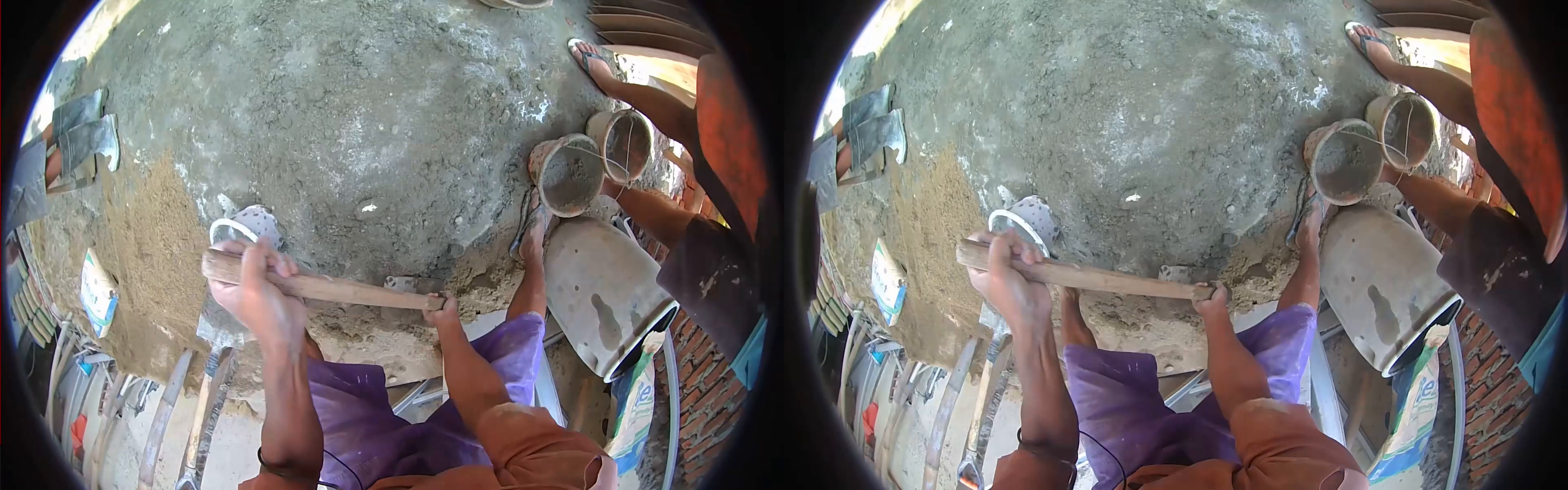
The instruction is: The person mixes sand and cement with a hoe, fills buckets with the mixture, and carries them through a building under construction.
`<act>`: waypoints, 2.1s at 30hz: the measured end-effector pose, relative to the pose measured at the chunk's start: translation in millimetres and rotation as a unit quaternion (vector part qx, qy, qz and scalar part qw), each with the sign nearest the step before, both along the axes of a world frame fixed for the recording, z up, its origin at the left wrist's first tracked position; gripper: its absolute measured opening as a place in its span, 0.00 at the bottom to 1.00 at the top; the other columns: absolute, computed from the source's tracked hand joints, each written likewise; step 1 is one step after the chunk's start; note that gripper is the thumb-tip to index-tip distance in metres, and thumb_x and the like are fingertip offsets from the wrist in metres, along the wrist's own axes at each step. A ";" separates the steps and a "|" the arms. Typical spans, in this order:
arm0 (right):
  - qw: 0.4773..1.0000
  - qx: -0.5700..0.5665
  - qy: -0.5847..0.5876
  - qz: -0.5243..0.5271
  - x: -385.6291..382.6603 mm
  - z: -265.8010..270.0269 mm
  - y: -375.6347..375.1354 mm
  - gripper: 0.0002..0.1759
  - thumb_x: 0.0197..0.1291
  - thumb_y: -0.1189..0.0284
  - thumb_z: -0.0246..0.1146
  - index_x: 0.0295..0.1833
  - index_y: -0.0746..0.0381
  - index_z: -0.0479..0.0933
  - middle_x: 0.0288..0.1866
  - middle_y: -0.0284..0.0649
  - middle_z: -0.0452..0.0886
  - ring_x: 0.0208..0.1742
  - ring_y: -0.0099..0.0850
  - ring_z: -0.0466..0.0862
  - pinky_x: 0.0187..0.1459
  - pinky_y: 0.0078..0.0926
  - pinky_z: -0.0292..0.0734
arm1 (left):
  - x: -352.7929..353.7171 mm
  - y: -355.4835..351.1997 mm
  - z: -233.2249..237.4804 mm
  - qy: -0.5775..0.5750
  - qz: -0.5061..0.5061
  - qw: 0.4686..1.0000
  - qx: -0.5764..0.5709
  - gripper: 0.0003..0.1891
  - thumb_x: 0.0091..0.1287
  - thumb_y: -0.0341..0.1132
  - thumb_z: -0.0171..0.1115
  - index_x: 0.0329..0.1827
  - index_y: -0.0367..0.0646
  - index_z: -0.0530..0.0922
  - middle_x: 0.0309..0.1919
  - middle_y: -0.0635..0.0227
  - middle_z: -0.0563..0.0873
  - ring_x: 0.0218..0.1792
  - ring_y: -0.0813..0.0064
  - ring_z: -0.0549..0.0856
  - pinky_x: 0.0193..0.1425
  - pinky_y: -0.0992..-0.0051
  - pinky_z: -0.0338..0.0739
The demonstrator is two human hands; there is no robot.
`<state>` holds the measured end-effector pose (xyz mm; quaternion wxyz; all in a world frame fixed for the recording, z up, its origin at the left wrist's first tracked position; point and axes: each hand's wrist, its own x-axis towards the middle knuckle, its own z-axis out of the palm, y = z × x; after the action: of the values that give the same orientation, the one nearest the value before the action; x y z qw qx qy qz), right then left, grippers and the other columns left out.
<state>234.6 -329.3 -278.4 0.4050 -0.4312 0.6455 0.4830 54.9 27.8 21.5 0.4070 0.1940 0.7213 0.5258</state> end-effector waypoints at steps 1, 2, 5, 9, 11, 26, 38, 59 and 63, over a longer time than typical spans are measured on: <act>0.999 0.021 0.020 0.029 9.3 -23.9 7.3 0.11 0.60 0.61 0.53 0.32 0.56 0.68 0.24 0.33 0.71 0.24 0.32 0.75 0.27 0.37 0.76 | 13.6 -7.2 -1.7 0.014 0.001 0.999 0.032 0.10 0.63 0.20 0.56 0.36 0.44 0.64 0.21 0.67 0.72 0.17 0.78 0.72 0.22 0.74 0.72; 0.998 0.035 0.034 0.040 16.7 -32.4 39.0 0.11 0.60 0.62 0.53 0.32 0.57 0.67 0.24 0.34 0.70 0.24 0.32 0.74 0.28 0.36 0.76 | 21.1 -3.1 8.8 0.030 0.001 0.997 0.064 0.10 0.64 0.20 0.56 0.36 0.44 0.64 0.22 0.67 0.72 0.17 0.79 0.72 0.22 0.76 0.72; 0.998 0.061 0.004 0.027 24.2 4.6 120.7 0.12 0.60 0.64 0.53 0.31 0.60 0.64 0.23 0.35 0.69 0.25 0.32 0.73 0.30 0.33 0.75 | -16.6 9.9 60.4 -0.017 -0.021 0.988 0.152 0.09 0.64 0.20 0.55 0.37 0.44 0.65 0.22 0.69 0.70 0.17 0.81 0.70 0.21 0.78 0.72; 0.986 0.118 -0.110 0.033 -8.9 116.4 209.1 0.12 0.61 0.66 0.54 0.32 0.63 0.64 0.22 0.37 0.67 0.25 0.32 0.70 0.33 0.31 0.74 | -110.4 0.4 143.0 -0.100 0.021 0.963 0.249 0.06 0.67 0.20 0.51 0.36 0.41 0.65 0.23 0.71 0.66 0.17 0.82 0.68 0.19 0.80 0.68; 0.976 0.160 -0.138 0.045 -33.9 173.6 240.9 0.12 0.62 0.66 0.54 0.32 0.63 0.65 0.22 0.38 0.67 0.25 0.32 0.69 0.34 0.30 0.74 | -177.5 -17.2 178.1 -0.158 0.032 0.936 0.313 0.05 0.68 0.21 0.49 0.36 0.39 0.64 0.23 0.71 0.65 0.17 0.83 0.67 0.19 0.81 0.67; 0.851 0.301 -0.339 0.264 -152.1 304.3 241.5 0.06 0.63 0.72 0.54 0.34 0.63 0.68 0.29 0.37 0.69 0.32 0.31 0.73 0.39 0.36 0.74 | -400.1 -347.7 24.2 -0.040 0.407 0.898 -0.164 0.06 0.69 0.33 0.57 0.34 0.43 0.71 0.27 0.68 0.76 0.30 0.72 0.78 0.39 0.72 0.78; 0.824 0.381 -0.308 0.284 -103.2 177.4 359.3 0.05 0.62 0.73 0.56 0.40 0.62 0.68 0.31 0.37 0.69 0.31 0.29 0.72 0.36 0.33 0.74 | -301.4 -313.4 -81.3 -0.198 0.467 0.858 0.081 0.10 0.72 0.35 0.54 0.43 0.36 0.70 0.27 0.69 0.73 0.29 0.73 0.76 0.40 0.72 0.79; 0.906 0.354 -0.175 0.149 -237.7 134.3 383.2 0.08 0.63 0.68 0.56 0.38 0.61 0.67 0.25 0.38 0.69 0.27 0.33 0.72 0.34 0.36 0.74 | -493.7 -188.9 1.6 -0.162 0.355 0.881 0.269 0.14 0.70 0.25 0.53 0.25 0.46 0.63 0.18 0.75 0.60 0.20 0.78 0.64 0.26 0.76 0.66; 0.809 0.375 -0.391 0.228 -133.7 196.2 398.7 0.05 0.64 0.70 0.55 0.39 0.59 0.66 0.31 0.35 0.69 0.30 0.28 0.73 0.35 0.34 0.74 | -372.9 -183.6 -68.4 -0.309 0.404 0.846 0.163 0.04 0.69 0.27 0.53 0.34 0.39 0.70 0.20 0.73 0.65 0.23 0.77 0.67 0.29 0.75 0.68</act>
<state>100.9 69.4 -82.2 0.6317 -0.5328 0.0850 0.5567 -318.0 -155.8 -47.0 0.3228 -0.2233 0.4772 0.7863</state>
